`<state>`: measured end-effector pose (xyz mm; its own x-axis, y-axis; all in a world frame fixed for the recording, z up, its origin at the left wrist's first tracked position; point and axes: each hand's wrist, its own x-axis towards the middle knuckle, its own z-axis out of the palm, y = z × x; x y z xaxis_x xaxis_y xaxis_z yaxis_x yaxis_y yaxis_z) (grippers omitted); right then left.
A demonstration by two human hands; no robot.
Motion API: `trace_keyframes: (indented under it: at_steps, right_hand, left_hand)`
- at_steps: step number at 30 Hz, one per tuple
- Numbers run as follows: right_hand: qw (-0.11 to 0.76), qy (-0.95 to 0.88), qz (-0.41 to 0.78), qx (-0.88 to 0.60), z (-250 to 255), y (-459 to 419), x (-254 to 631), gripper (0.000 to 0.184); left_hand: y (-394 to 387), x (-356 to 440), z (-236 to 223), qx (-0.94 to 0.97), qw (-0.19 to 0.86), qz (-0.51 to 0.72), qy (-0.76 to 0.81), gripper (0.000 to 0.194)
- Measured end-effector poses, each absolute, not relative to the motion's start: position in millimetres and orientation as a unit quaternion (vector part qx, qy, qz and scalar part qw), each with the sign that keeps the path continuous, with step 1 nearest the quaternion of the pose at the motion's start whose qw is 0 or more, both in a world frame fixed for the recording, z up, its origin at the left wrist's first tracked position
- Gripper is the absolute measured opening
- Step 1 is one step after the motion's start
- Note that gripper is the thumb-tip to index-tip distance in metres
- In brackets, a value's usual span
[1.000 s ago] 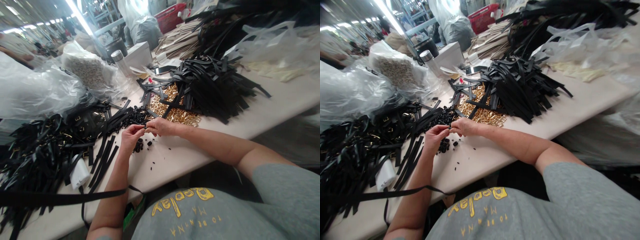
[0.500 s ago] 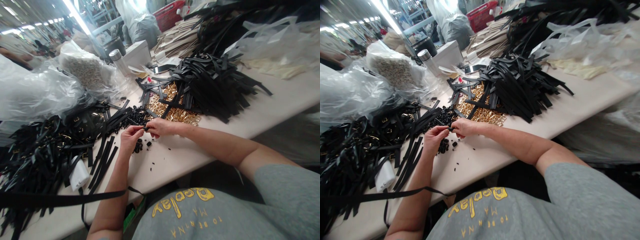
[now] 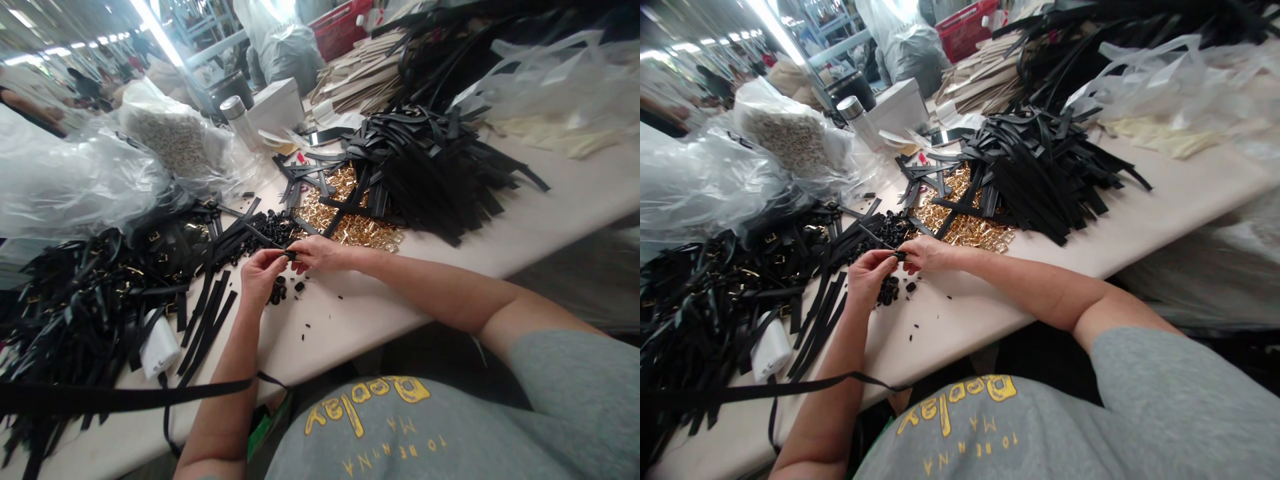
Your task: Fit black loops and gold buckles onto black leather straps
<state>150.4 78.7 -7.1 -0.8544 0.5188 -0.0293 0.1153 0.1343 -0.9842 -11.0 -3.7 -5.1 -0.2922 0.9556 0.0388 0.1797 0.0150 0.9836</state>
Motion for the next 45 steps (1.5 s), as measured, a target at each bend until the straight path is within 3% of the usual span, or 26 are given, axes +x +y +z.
trace_keyframes:
  at_steps: [7, 10, 13, 21, 28, 45]
  right_hand:
    - [0.177, -0.719, 0.634, -0.225, -9, 79, 149, 0.019]
    - [0.169, -0.706, 0.657, -0.202, -1, 79, 153, 0.026]
    - [0.167, -0.698, 0.667, -0.200, 1, 77, 154, 0.014]
    - [0.271, -0.627, 0.681, -0.263, -3, 74, 150, 0.010]
    - [0.294, -0.647, 0.660, -0.243, -4, 76, 151, 0.008]
    - [0.283, -0.664, 0.640, -0.264, -4, 72, 150, 0.013]
  left_hand:
    - [-3, -3, -8, 0.535, 0.271, 0.512, 0.615, 0.021]
    - [-5, -2, -5, 0.515, 0.303, 0.530, 0.602, 0.024]
    - [-7, 2, -5, 0.503, 0.308, 0.547, 0.594, 0.028]
    - [-9, 6, -2, 0.485, 0.311, 0.577, 0.579, 0.028]
    - [1, -15, 2, 0.266, 0.421, 0.662, 0.560, 0.048]
    - [9, 11, -10, 0.274, 0.429, 0.684, 0.522, 0.033]
